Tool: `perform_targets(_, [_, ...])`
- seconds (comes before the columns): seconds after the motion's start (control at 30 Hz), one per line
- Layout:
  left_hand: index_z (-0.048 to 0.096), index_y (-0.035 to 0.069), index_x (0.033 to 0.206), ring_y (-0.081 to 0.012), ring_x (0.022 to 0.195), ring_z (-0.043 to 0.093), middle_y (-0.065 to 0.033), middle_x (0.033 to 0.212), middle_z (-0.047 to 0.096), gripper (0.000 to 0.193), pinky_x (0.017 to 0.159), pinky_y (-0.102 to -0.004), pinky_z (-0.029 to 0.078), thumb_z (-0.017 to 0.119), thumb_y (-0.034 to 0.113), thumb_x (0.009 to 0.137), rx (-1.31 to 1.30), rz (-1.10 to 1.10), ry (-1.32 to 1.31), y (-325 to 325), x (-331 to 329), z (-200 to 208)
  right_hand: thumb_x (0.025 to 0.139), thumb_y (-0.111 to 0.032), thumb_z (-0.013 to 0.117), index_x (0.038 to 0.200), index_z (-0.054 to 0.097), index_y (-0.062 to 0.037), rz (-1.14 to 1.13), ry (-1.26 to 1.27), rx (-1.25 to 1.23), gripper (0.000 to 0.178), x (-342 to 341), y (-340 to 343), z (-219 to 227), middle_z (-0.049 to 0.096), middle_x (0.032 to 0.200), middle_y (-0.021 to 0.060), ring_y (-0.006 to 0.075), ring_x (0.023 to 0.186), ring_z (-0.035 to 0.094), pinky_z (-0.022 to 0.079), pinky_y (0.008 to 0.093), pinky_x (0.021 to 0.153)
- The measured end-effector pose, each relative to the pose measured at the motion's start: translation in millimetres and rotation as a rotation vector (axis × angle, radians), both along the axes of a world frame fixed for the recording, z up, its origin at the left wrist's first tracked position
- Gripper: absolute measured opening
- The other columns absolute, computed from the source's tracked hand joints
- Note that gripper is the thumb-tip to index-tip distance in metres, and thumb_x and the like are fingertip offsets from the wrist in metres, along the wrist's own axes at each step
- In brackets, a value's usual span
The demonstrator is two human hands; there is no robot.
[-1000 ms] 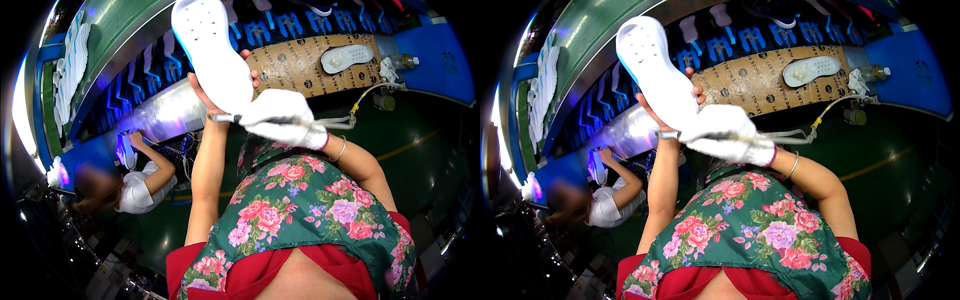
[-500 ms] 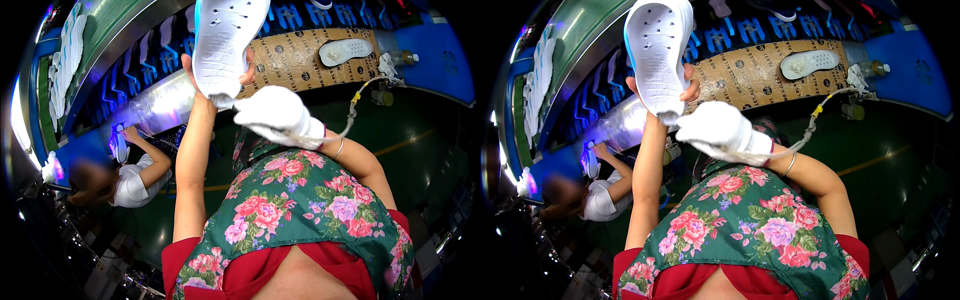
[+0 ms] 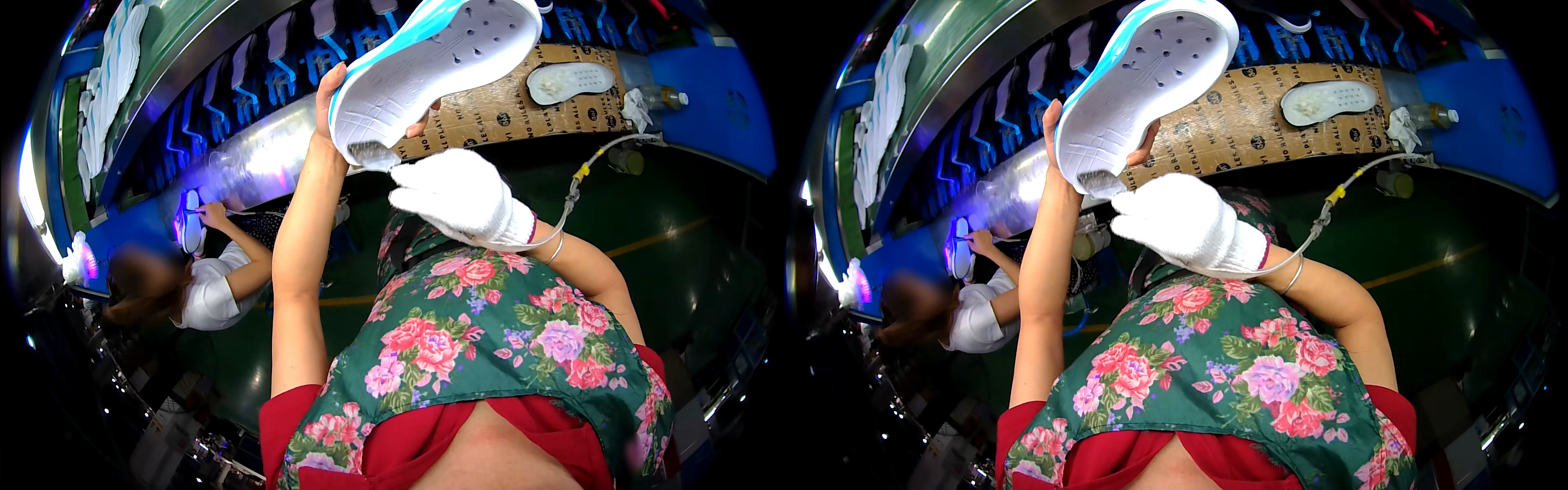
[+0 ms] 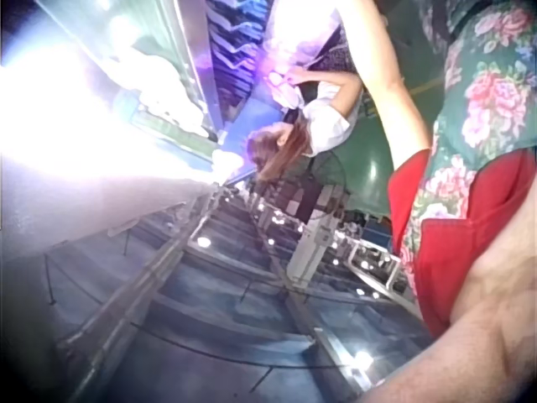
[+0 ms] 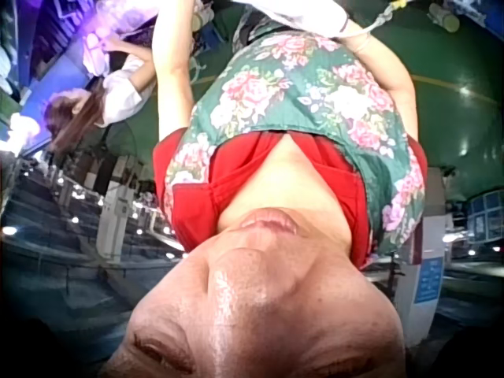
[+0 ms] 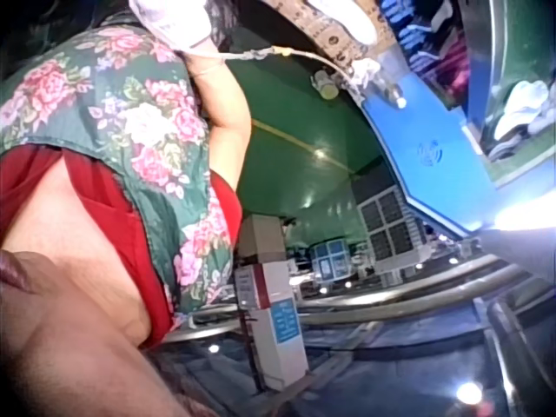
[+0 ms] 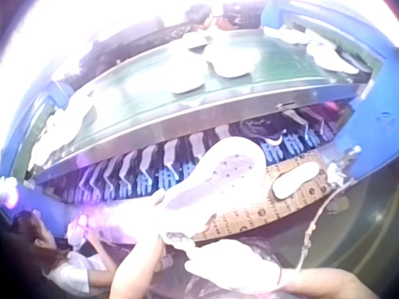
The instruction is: The person picks up shoe soles one at a time and applies adhesive to the edges using a brush.
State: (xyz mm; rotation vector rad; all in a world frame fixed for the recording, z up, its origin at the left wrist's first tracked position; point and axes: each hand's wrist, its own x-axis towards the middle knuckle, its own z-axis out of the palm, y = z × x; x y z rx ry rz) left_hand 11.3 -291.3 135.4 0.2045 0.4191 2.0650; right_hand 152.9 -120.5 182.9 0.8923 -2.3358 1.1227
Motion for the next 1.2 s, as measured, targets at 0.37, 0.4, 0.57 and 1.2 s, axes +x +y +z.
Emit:
perform_targets(0.37, [0.041,0.000,0.145,-0.0389,0.098,0.058,-0.0316,0.125,0.052,0.103,0.066,-0.0445,0.048,0.059,0.071,0.074,-0.032,-0.006,0.091,-6.8,-3.3,-7.6,0.080,-0.008,0.076,0.109,0.073,-0.0187,0.038,-0.109,-0.055,0.031,-1.0,1.0,1.5,0.073,0.107,0.0065,0.0264,0.087,0.070,0.055,0.0362,0.077])
perform_targets(0.4, [0.040,0.000,0.146,-0.0394,0.099,0.058,-0.0321,0.125,0.051,0.104,0.067,-0.0446,0.048,0.060,0.072,0.073,-0.002,-0.021,0.090,-7.6,-2.7,-9.2,0.080,-0.008,0.076,0.104,0.075,-0.0162,0.089,-0.203,-0.130,0.026,-0.3,-2.4,5.0,0.074,0.104,0.0058,0.0259,0.089,0.070,0.056,0.0355,0.079])
perform_targets(0.57, [0.038,0.002,0.147,-0.0392,0.100,0.055,-0.0324,0.128,0.047,0.110,0.070,-0.0449,0.046,0.061,0.076,0.070,0.196,-0.012,-0.002,-6.4,2.0,-14.0,0.080,-0.003,0.077,0.096,0.076,-0.0049,-0.011,-0.499,-0.548,0.017,-12.0,-2.9,2.8,0.074,0.100,0.0129,0.0198,0.087,0.070,0.056,0.0316,0.078])
perform_targets(1.2, [0.038,0.002,0.148,-0.0403,0.098,0.066,-0.0274,0.122,0.060,0.084,0.076,-0.0494,0.057,0.039,0.065,0.091,-0.269,0.481,-0.202,8.4,44.1,13.7,0.081,-0.004,0.076,0.099,0.075,-0.0044,-0.111,-0.304,-0.249,0.018,-37.8,24.1,21.8,0.075,0.098,0.0098,0.0205,0.088,0.070,0.056,0.0319,0.078])
